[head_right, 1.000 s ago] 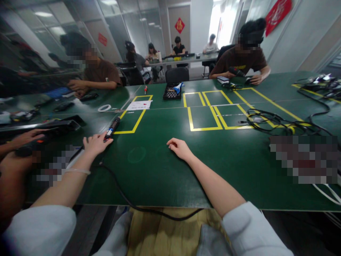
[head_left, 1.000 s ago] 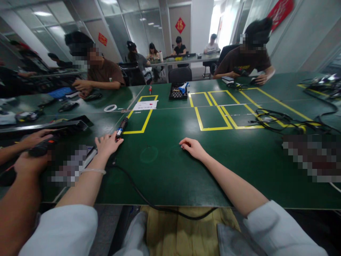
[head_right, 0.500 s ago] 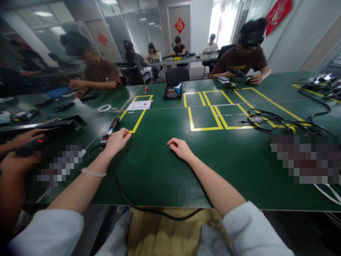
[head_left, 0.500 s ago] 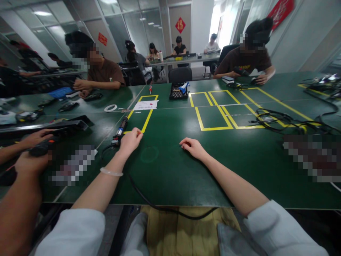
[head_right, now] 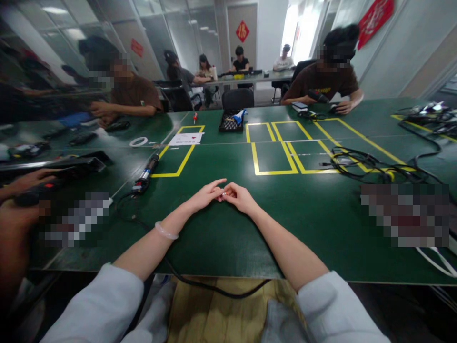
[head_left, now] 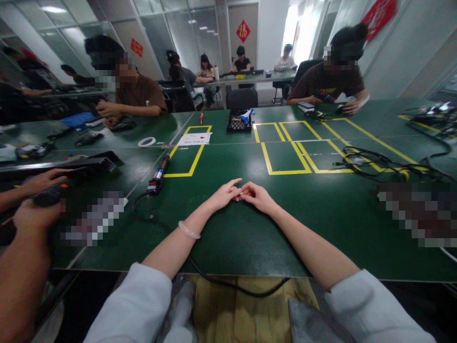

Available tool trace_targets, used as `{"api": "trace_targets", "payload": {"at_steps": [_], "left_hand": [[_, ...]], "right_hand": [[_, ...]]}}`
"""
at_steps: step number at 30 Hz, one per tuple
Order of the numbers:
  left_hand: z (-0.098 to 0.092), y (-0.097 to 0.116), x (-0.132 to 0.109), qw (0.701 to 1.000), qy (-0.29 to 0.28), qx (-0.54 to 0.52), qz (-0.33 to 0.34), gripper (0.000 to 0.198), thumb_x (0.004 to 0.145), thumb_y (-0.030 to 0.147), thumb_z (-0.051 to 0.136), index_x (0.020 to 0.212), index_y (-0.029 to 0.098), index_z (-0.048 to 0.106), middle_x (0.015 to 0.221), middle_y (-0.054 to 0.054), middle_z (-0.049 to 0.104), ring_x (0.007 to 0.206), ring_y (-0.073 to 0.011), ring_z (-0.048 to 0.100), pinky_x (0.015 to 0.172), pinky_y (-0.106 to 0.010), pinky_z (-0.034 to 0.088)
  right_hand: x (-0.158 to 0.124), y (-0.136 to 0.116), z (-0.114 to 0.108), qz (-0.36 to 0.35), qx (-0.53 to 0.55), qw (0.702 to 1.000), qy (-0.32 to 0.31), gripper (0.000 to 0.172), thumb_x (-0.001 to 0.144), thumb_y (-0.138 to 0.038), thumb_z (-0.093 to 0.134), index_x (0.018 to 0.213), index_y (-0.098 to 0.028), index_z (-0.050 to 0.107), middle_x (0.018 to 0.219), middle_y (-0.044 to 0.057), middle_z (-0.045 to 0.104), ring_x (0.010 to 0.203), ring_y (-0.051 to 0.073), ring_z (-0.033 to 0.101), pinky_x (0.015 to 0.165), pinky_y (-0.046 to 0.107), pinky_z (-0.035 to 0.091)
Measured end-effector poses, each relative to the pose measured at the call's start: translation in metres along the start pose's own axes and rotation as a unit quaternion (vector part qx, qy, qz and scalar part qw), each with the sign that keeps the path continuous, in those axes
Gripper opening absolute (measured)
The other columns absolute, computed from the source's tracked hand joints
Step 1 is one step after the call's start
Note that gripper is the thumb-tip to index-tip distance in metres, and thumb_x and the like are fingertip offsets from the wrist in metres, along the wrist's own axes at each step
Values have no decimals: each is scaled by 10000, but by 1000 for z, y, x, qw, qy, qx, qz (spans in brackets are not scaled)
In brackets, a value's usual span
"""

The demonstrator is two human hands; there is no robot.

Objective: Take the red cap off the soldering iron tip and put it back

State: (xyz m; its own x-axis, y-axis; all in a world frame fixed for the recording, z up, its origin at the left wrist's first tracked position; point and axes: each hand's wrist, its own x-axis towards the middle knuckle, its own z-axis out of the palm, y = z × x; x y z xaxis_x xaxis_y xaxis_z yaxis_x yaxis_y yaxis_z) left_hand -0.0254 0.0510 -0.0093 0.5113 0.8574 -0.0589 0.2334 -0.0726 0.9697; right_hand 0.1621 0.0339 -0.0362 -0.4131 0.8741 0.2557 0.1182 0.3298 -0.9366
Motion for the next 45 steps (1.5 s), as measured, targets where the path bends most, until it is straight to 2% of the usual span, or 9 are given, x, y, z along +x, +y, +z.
{"api": "trace_targets", "payload": {"at_steps": [2, 5, 7, 9, 15, 20, 28, 37, 45], "left_hand": [[-1, -6, -1, 999, 13, -31, -4, 586, 858, 419, 577, 1329, 95, 447, 750, -16, 636, 666, -113, 583, 694, -274, 464], [-1, -10, -1, 999, 19, -46, -2, 403, 857, 431, 570, 1093, 104, 563, 776, -40, 650, 655, -106, 581, 666, -264, 460], [1, -9, -2, 999, 19, -38, 2, 345, 845, 440, 585, 959, 114, 583, 766, -41, 651, 655, -103, 580, 663, -257, 456], [2, -8, -3, 999, 18, -30, 4, 332, 823, 437, 617, 907, 118, 583, 771, -42, 655, 668, -104, 584, 675, -258, 459], [3, -11, -3, 999, 28, -31, 19, 334, 777, 410, 669, 926, 130, 563, 800, -32, 646, 694, -104, 584, 683, -255, 459], [3, -12, -4, 998, 36, -8, 52, 316, 759, 352, 692, 955, 142, 563, 805, -1, 592, 674, -84, 552, 644, -222, 435], [5, -9, -5, 997, 57, 9, 59, 263, 744, 270, 685, 926, 137, 550, 883, -26, 615, 705, -82, 563, 671, -215, 429], [5, -8, -5, 996, 58, 12, 74, 224, 734, 228, 670, 893, 144, 535, 849, -8, 600, 703, -84, 561, 663, -214, 427], [3, -11, -4, 996, 55, 20, 72, 265, 721, 224, 658, 957, 141, 570, 939, -39, 621, 768, -102, 581, 700, -229, 459]], "right_hand": [[0, 0, 0, -1, -11, 1000, 20, 204, 808, -341, 626, 920, -184, 559, 756, -12, 605, 631, 107, 536, 620, 236, 437], [-1, -1, 0, 0, -24, 999, 39, 209, 808, -354, 626, 914, -186, 560, 692, -31, 560, 593, 103, 503, 578, 228, 406], [-1, -2, 0, 3, -38, 998, 42, 211, 816, -362, 617, 923, -188, 560, 643, -44, 529, 565, 102, 479, 553, 225, 382], [-2, -3, 0, 4, -51, 998, 41, 208, 826, -366, 604, 929, -190, 561, 619, -50, 517, 549, 101, 462, 543, 224, 367], [-2, -2, 1, 10, -55, 997, 58, 262, 825, -384, 603, 996, -192, 548, 653, -42, 556, 582, 114, 505, 578, 239, 404], [0, 1, 1, 12, -53, 996, 69, 219, 850, -395, 570, 892, -180, 582, 761, 7, 622, 667, 131, 557, 640, 261, 443], [1, 1, 0, -15, -80, 994, 71, 213, 790, -264, 614, 982, -181, 581, 859, 14, 643, 660, 116, 544, 633, 255, 447], [1, 2, 0, -20, -96, 992, 79, 170, 768, -249, 634, 922, -179, 614, 850, 21, 641, 704, 130, 578, 638, 258, 450], [1, 3, -1, -13, -91, 992, 84, 162, 781, -284, 630, 902, -180, 604, 819, 9, 633, 677, 122, 554, 632, 252, 440]]}}
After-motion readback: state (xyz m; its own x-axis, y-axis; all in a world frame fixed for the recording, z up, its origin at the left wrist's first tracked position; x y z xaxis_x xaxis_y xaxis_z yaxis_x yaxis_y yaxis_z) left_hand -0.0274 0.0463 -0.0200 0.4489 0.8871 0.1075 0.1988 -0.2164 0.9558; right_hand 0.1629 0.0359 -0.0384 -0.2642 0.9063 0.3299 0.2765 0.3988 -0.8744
